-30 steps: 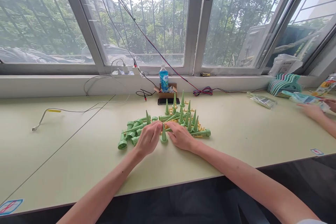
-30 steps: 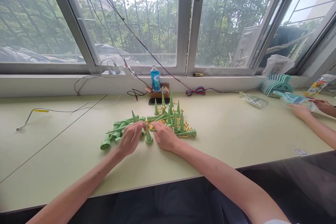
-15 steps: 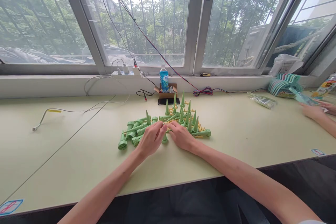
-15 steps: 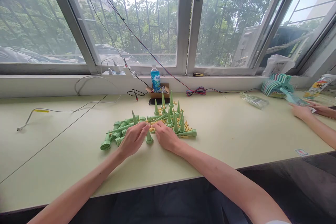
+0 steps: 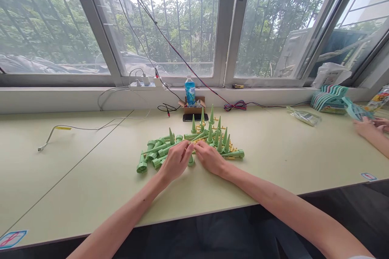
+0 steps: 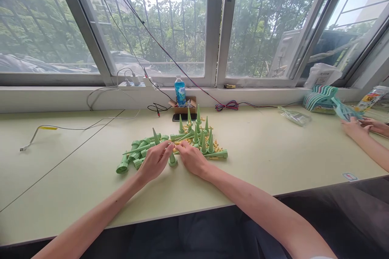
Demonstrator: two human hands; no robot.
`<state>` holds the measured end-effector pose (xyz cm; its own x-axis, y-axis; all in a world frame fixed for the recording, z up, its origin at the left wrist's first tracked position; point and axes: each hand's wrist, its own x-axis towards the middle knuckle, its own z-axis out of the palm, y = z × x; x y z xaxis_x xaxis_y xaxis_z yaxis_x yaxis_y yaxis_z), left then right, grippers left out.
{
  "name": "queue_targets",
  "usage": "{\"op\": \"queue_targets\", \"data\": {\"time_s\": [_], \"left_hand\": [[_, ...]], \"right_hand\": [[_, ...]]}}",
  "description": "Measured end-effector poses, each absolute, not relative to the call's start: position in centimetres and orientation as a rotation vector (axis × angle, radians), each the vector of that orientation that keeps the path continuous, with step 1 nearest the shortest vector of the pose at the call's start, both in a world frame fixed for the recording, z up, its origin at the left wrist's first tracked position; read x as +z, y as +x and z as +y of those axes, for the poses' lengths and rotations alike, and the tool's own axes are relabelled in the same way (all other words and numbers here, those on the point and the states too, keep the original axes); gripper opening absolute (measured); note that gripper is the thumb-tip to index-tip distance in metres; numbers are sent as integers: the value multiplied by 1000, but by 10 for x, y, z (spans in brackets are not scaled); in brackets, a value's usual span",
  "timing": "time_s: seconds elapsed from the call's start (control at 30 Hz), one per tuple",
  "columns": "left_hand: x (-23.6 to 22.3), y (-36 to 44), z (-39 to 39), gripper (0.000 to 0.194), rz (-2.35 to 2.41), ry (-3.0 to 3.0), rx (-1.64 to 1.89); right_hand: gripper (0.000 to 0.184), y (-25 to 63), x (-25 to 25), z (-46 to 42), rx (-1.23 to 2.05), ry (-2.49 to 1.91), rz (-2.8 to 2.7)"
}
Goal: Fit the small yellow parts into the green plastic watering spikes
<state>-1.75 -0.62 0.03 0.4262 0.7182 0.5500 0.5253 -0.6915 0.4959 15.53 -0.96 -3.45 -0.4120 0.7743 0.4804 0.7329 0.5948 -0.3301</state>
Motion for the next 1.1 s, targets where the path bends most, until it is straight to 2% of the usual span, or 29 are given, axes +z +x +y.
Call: {"op": "queue_targets", "data": {"time_s": [0.47,0.7,1.1], "left_hand": [[0,-17,-7,33,1087,2433,1138],[1,-16,-7,35,1105,2417,1153],[1,-16,-7,35,1085,2416,1156]], "right_hand": [[19,156,-32,-11,127,-1229,-2167],[42,157,-30,-13,236,-1185,-2040],[39,154,-28,-13,204,-1251,-2158]]}}
